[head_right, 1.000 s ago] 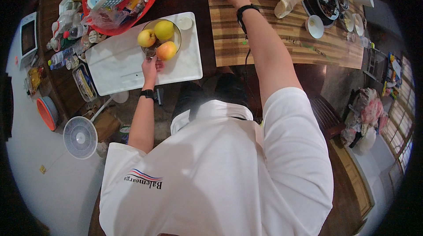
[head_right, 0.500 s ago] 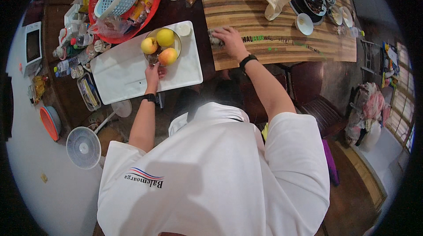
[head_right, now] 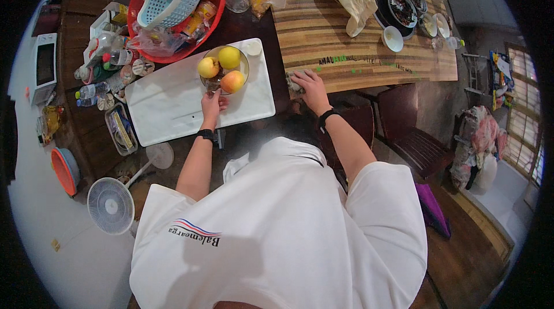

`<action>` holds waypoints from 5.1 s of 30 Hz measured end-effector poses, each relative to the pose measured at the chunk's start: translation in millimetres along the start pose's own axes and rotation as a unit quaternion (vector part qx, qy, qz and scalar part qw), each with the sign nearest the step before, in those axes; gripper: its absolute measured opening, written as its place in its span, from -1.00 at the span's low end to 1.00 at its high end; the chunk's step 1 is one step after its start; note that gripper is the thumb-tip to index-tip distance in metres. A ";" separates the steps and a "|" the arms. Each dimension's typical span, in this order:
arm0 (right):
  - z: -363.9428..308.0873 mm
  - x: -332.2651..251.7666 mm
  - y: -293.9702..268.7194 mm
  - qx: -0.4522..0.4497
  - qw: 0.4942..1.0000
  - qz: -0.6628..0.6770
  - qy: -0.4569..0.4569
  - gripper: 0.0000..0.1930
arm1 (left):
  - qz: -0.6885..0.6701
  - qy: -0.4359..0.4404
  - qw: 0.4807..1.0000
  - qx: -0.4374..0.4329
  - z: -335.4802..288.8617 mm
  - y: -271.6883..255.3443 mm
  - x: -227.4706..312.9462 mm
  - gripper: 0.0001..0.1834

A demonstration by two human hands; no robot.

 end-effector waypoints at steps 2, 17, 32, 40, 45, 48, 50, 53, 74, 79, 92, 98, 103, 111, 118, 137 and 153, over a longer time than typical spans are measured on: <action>-0.9 0.6 6.0 0.003 1.000 0.004 0.026 -0.25 | -0.006 0.009 1.000 -0.017 -2.5 0.3 2.3 -0.70; 29.9 19.7 -12.4 -0.004 0.998 -0.016 -0.059 -0.32 | -0.072 0.094 0.988 0.102 -25.9 -22.2 -7.7 -0.66; 190.4 80.5 -62.2 -0.080 0.975 -0.003 -0.210 -0.28 | -0.036 0.259 0.952 0.162 -131.4 104.5 128.9 -0.86; 290.1 105.1 -76.1 -0.050 0.976 0.003 -0.213 -0.29 | 0.041 0.229 0.966 0.114 -135.7 190.2 165.1 -0.88; 341.9 117.3 -66.0 0.002 0.979 -0.008 -0.206 -0.39 | 0.090 0.232 0.965 0.084 -133.7 233.5 184.9 -0.90; 364.8 114.5 -67.7 0.048 0.983 -0.004 -0.176 -0.41 | 0.118 0.235 0.962 0.075 -134.5 253.7 195.8 -0.91; 374.5 112.3 -68.8 0.078 0.986 0.009 -0.150 -0.44 | 0.146 0.246 0.956 0.071 -129.1 263.8 196.4 -0.89; 375.3 108.0 -65.6 0.105 0.986 0.023 -0.127 -0.49 | 0.140 0.231 0.961 0.057 -123.7 283.7 204.8 -0.86; 185.5 135.8 -103.3 -0.034 0.983 0.057 -0.174 -0.41 | 0.082 0.220 0.972 -0.013 -2.8 363.5 249.6 -0.38; 137.3 148.6 -115.9 -0.066 0.985 0.057 -0.151 -0.43 | 0.053 0.216 0.974 0.031 30.9 386.4 254.3 -0.29; 105.2 165.9 -123.8 -0.060 0.989 0.097 -0.095 -0.39 | 0.184 0.238 0.922 0.243 161.1 411.6 262.0 -0.05; 105.6 168.3 -123.2 -0.072 0.987 0.119 -0.082 -0.41 | 0.164 0.272 0.904 0.284 199.4 412.8 277.8 -0.07; 104.5 170.1 -121.8 -0.070 0.985 0.142 -0.069 -0.38 | 0.165 0.282 0.897 0.296 223.9 409.4 291.3 -0.02; 103.4 168.6 -125.6 -0.052 0.981 0.178 -0.058 -0.35 | 0.091 0.270 0.904 0.318 248.5 401.8 305.6 -0.18; 100.0 167.6 -120.2 -0.041 0.989 0.120 -0.082 -0.41 | 0.052 0.308 0.907 0.283 206.8 404.4 290.4 -0.20; 33.1 158.0 -135.1 -0.006 0.994 0.069 -0.089 -0.45 | 0.112 0.386 0.913 -0.072 -72.1 339.1 239.2 -0.31; 10.0 164.7 -104.5 0.020 0.993 0.042 -0.108 -0.43 | 0.174 0.393 0.903 -0.003 -115.1 272.3 218.5 -0.33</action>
Point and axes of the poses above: each hand's wrist, its own z-axis towards the middle knuckle, its own y-axis out of the palm, x = y × z, the point moved 4 cm from there along z, towards the middle knuckle, and after that the axes turned 5 degrees about z, right-handed, at the moved point
